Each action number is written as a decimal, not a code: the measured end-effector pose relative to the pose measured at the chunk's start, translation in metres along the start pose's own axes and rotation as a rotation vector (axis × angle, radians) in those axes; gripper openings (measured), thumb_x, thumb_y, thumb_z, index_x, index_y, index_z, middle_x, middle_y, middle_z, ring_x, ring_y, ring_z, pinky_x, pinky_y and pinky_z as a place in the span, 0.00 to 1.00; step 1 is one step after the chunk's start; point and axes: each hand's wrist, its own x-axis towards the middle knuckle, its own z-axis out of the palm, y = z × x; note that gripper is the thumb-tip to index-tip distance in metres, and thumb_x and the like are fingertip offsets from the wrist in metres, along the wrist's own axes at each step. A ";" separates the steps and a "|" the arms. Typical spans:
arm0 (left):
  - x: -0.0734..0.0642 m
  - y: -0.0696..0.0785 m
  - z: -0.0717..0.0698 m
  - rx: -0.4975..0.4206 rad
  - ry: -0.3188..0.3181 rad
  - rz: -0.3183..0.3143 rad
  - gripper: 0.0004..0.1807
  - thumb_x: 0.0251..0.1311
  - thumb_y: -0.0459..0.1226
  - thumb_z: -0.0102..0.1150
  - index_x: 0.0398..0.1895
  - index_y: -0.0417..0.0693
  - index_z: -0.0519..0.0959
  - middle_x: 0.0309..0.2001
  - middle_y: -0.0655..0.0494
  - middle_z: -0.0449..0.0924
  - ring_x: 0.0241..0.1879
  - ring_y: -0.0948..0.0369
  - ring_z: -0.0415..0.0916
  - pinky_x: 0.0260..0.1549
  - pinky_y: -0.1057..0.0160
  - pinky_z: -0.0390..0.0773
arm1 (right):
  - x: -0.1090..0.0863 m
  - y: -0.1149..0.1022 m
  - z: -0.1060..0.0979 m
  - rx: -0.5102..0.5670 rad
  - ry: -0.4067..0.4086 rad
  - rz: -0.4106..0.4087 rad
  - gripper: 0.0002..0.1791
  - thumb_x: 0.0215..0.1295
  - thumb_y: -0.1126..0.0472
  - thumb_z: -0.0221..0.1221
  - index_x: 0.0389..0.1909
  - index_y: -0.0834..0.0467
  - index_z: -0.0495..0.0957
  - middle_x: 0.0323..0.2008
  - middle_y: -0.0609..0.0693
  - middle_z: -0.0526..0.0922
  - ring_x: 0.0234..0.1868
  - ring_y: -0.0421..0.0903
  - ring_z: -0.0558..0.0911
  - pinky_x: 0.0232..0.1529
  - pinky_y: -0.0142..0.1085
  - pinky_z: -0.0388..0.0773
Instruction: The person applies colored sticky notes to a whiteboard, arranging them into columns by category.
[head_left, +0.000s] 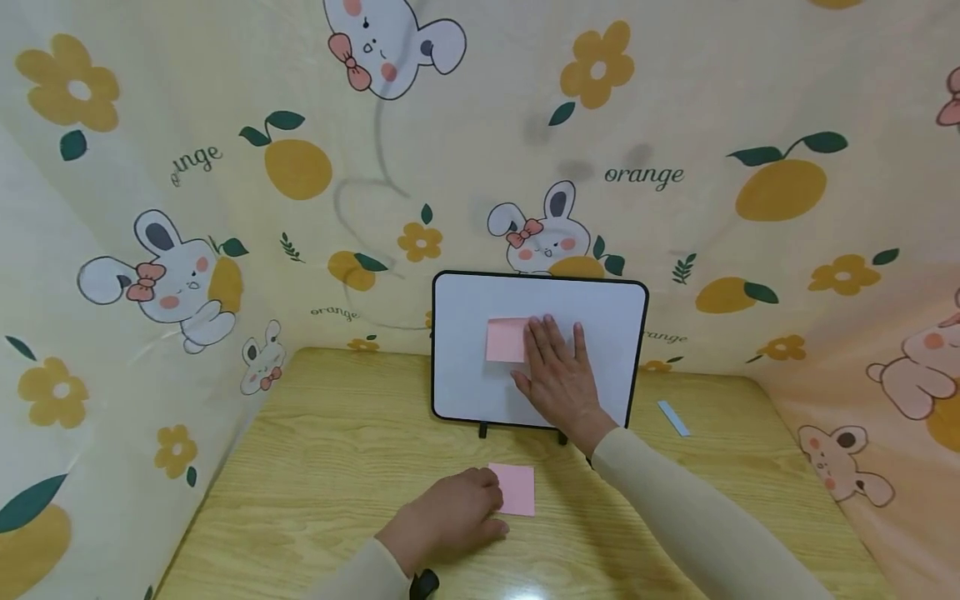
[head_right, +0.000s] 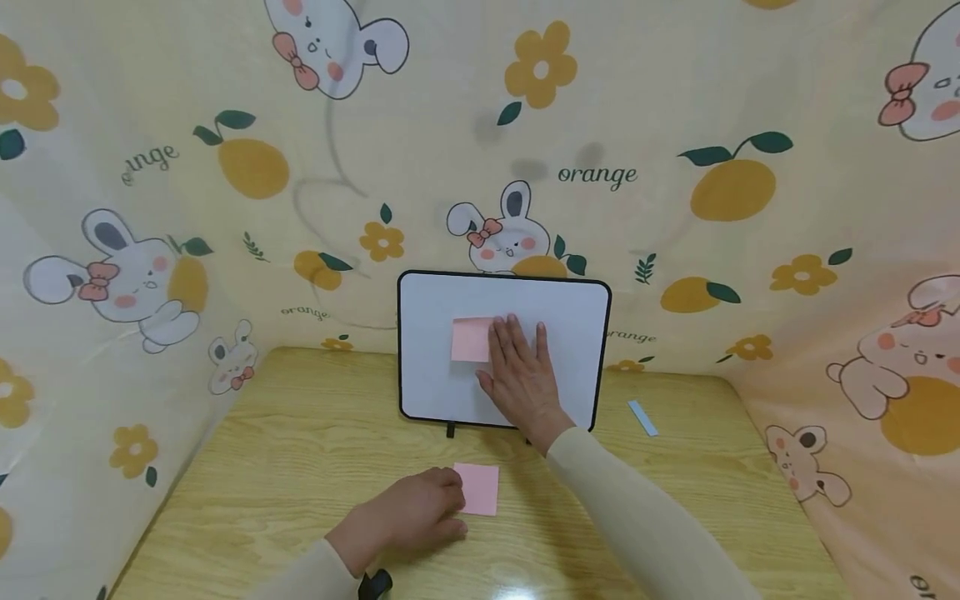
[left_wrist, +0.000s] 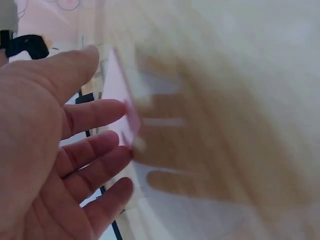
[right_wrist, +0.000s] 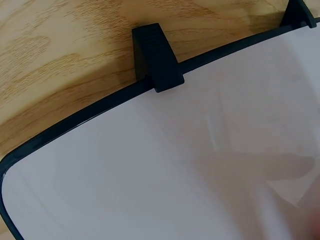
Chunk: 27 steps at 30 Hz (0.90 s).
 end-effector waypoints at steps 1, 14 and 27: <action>0.003 -0.001 -0.002 -0.003 0.001 -0.003 0.16 0.76 0.55 0.57 0.47 0.57 0.86 0.54 0.62 0.82 0.55 0.64 0.79 0.56 0.66 0.82 | 0.000 0.000 0.000 0.002 -0.002 -0.001 0.47 0.81 0.36 0.47 0.86 0.60 0.43 0.87 0.54 0.37 0.87 0.54 0.34 0.84 0.63 0.29; 0.050 -0.044 -0.071 0.315 0.361 -0.188 0.26 0.79 0.44 0.56 0.72 0.39 0.75 0.71 0.46 0.77 0.74 0.50 0.71 0.76 0.52 0.70 | 0.000 -0.002 0.000 -0.033 -0.026 -0.002 0.49 0.80 0.36 0.49 0.86 0.62 0.43 0.87 0.55 0.36 0.87 0.55 0.35 0.84 0.63 0.31; 0.097 -0.057 -0.107 0.267 0.221 -0.189 0.52 0.76 0.71 0.26 0.87 0.47 0.34 0.87 0.52 0.27 0.86 0.54 0.25 0.85 0.47 0.31 | -0.002 0.000 -0.002 -0.072 -0.060 -0.017 0.52 0.79 0.32 0.47 0.86 0.61 0.39 0.87 0.56 0.32 0.87 0.56 0.32 0.84 0.62 0.31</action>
